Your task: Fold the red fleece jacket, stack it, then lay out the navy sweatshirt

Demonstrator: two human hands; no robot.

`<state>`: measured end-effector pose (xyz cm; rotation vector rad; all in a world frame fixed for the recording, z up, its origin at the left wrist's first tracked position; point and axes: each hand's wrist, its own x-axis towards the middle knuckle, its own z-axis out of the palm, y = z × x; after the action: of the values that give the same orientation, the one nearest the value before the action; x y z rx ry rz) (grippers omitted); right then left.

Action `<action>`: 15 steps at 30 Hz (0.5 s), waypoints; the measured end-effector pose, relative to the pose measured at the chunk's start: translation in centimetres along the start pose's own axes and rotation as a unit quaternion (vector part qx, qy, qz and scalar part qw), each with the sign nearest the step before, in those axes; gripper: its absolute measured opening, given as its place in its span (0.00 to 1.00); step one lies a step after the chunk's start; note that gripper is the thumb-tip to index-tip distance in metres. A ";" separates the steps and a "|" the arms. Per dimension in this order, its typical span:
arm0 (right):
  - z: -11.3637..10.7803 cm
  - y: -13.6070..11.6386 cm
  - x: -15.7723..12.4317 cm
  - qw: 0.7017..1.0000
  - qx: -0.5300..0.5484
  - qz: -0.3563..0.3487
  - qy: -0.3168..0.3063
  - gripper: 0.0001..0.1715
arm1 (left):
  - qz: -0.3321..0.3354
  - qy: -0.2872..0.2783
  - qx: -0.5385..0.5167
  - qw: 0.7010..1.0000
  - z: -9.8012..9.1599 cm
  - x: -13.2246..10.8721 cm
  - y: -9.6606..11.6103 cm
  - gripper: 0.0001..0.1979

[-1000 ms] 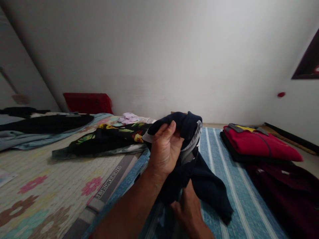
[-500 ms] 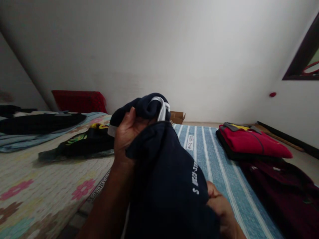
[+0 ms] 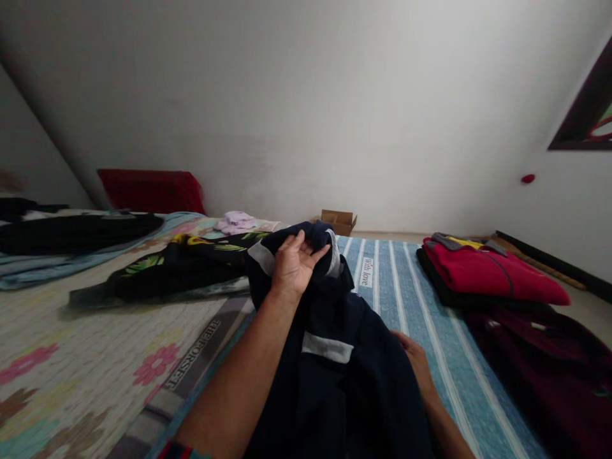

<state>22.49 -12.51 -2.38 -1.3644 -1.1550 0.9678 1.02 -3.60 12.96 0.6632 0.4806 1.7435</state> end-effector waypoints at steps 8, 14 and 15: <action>2.6 -6.2 -2.5 0.935 -0.283 -0.212 -0.019 0.28 | -0.025 -0.030 0.005 0.999 0.7 0.0 -0.9 0.05; 9.5 -6.1 -3.2 0.841 -0.512 -0.120 -0.130 0.39 | -0.047 -0.058 0.006 0.997 2.0 -0.6 -1.6 0.04; 9.9 -5.6 -3.0 0.830 -0.528 -0.111 -0.144 0.33 | -0.053 -0.061 0.011 0.997 2.1 -0.7 -1.7 0.03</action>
<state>11.52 -13.51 1.90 -1.8776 -2.2128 0.3060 3.78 -3.84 13.39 0.7406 0.4430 1.5899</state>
